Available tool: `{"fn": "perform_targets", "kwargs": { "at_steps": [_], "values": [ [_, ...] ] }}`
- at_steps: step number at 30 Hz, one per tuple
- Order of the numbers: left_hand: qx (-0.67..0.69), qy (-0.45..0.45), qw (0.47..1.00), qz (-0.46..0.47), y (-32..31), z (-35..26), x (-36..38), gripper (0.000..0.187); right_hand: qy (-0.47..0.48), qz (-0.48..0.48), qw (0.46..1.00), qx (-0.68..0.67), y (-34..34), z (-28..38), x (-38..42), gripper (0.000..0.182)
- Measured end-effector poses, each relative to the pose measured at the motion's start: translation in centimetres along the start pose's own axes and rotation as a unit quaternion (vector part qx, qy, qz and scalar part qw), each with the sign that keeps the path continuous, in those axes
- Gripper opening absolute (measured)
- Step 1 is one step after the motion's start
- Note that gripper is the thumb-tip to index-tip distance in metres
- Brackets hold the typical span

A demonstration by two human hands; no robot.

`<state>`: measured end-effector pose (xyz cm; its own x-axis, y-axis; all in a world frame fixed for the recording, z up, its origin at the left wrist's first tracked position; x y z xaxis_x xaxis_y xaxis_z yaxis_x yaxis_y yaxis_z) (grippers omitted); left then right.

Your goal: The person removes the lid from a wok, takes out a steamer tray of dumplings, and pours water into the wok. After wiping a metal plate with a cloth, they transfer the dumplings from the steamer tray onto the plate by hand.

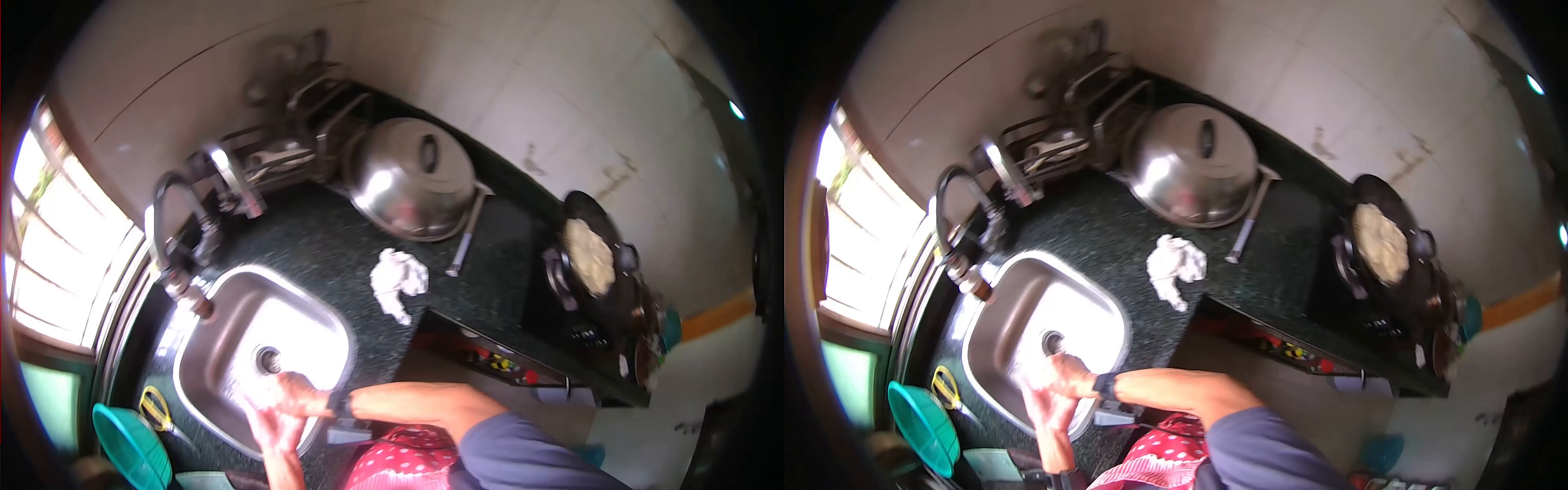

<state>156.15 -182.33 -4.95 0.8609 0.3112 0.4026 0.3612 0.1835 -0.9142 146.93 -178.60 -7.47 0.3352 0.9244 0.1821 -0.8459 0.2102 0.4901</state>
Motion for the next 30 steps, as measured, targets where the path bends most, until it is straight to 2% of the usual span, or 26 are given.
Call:
{"fn": "perform_targets", "kwargs": {
  "at_steps": [1, 2, 3, 6, 7, 9, 10, 11, 12, 13, 14, 15, 16, 17, 19, 20, 21, 23, 24, 25, 27, 29, 30],
  "values": [
    [-0.007, -0.013, 0.997, -0.076, -1.1, 0.6, 0.0, 0.067, -0.006, -0.009, 1.0, 0.001, 0.1, -0.1, 0.4, 0.034],
    [0.008, -0.008, 1.0, -0.026, -1.7, 1.1, 0.3, 0.069, -0.028, 0.02, 0.999, 0.008, 0.7, 0.2, 0.7, 0.034],
    [-0.029, -0.012, 0.998, -0.058, -2.0, 1.5, 0.2, 0.07, -0.051, 0.045, 0.997, 0.02, 1.3, 0.3, 0.8, 0.034],
    [-0.041, -0.014, 0.997, -0.071, -1.6, 2.0, 0.3, 0.068, -0.061, 0.039, 0.997, 0.01, 0.3, -1.0, 0.8, 0.031],
    [-0.059, -0.01, 0.997, -0.048, -1.3, 2.2, 0.1, 0.064, -0.056, 0.046, 0.997, 0.011, 0.1, -1.5, 0.5, 0.031],
    [-0.107, -0.028, 0.993, -0.035, 0.6, 2.0, -0.8, 0.049, -0.111, 0.023, 0.993, 0.012, -1.2, -2.6, 0.0, 0.03],
    [-0.158, -0.029, 0.984, -0.077, 1.7, 1.4, -0.4, 0.046, -0.141, 0.073, 0.98, -0.124, -1.6, -3.7, -0.6, 0.032],
    [-0.205, -0.03, 0.971, -0.119, 1.2, 1.0, -0.1, 0.044, -0.169, 0.099, 0.963, -0.186, -1.1, -3.7, -0.8, 0.036],
    [-0.2, -0.017, 0.97, -0.135, 1.1, 0.5, 0.2, 0.044, -0.165, 0.126, 0.915, -0.345, -0.1, -3.6, -0.2, 0.038],
    [-0.199, -0.025, 0.97, -0.139, 1.4, 0.2, 0.4, 0.044, -0.137, 0.143, 0.884, -0.424, 1.5, -3.0, 0.9, 0.041],
    [-0.206, -0.016, 0.973, -0.102, 1.8, 0.0, 0.4, 0.044, -0.113, 0.163, 0.843, -0.499, 3.2, -2.4, 1.9, 0.044],
    [-0.214, -0.005, 0.975, -0.064, 1.9, 0.0, 0.4, 0.044, -0.064, 0.175, 0.845, -0.502, 5.0, -1.4, 2.7, 0.046],
    [-0.189, -0.011, 0.981, -0.044, 1.6, 0.0, 0.5, 0.037, -0.049, 0.146, 0.881, -0.448, 5.9, -1.2, 3.1, 0.04],
    [-0.191, -0.012, 0.98, -0.047, 1.2, 0.3, 0.5, 0.037, -0.049, 0.147, 0.879, -0.451, 6.2, -1.5, 3.8, 0.04],
    [-0.298, -0.073, 0.935, -0.175, 0.7, 1.0, 0.4, 0.035, -0.071, 0.082, 0.961, -0.254, 7.2, -2.3, 5.1, 0.033],
    [-0.288, -0.099, 0.936, -0.178, 0.6, 1.2, 0.3, 0.03, -0.072, 0.079, 0.961, -0.254, 7.7, -2.2, 5.7, 0.033],
    [-0.289, -0.095, 0.936, -0.178, 0.9, 1.2, 0.3, 0.03, -0.071, 0.0, 0.969, -0.236, 8.3, -2.0, 6.4, 0.028],
    [-0.254, -0.184, 0.927, -0.206, 1.6, 0.7, 0.1, 0.021, -0.069, -0.156, 0.966, -0.194, 9.6, -1.7, 7.8, 0.024],
    [-0.235, -0.168, 0.937, -0.195, 1.6, 0.1, 0.4, 0.021, -0.066, -0.216, 0.947, -0.228, 10.2, -2.2, 8.3, 0.024],
    [-0.222, -0.161, 0.945, -0.179, 1.5, 0.0, 0.4, 0.023, -0.065, -0.208, 0.931, -0.292, 11.2, -3.1, 9.1, 0.021],
    [-0.262, -0.146, 0.94, -0.16, -0.5, 1.2, 0.8, 0.028, -0.129, -0.147, 0.883, -0.426, 13.3, -2.2, 11.4, 0.019],
    [-0.301, -0.138, 0.934, -0.135, -1.0, 2.6, 0.4, 0.044, -0.137, -0.134, 0.877, -0.44, 14.6, -1.5, 13.3, 0.017],
    [-0.342, -0.083, 0.931, -0.101, -1.8, 3.2, 0.5, 0.047, -0.117, -0.131, 0.879, -0.443, 14.9, -2.1, 14.2, 0.02]
  ]
}}
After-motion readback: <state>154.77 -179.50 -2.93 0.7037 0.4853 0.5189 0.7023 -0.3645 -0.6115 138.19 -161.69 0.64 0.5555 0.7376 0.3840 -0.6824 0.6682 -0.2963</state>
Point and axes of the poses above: each hand's wrist, its own x-axis away from the middle knuckle, its own y-axis out of the back of the hand, z = x × y, the point moved 1 cm from there along -x, towards the middle knuckle, and after that the axes turned 6 degrees about z, right-handed, at the moved point
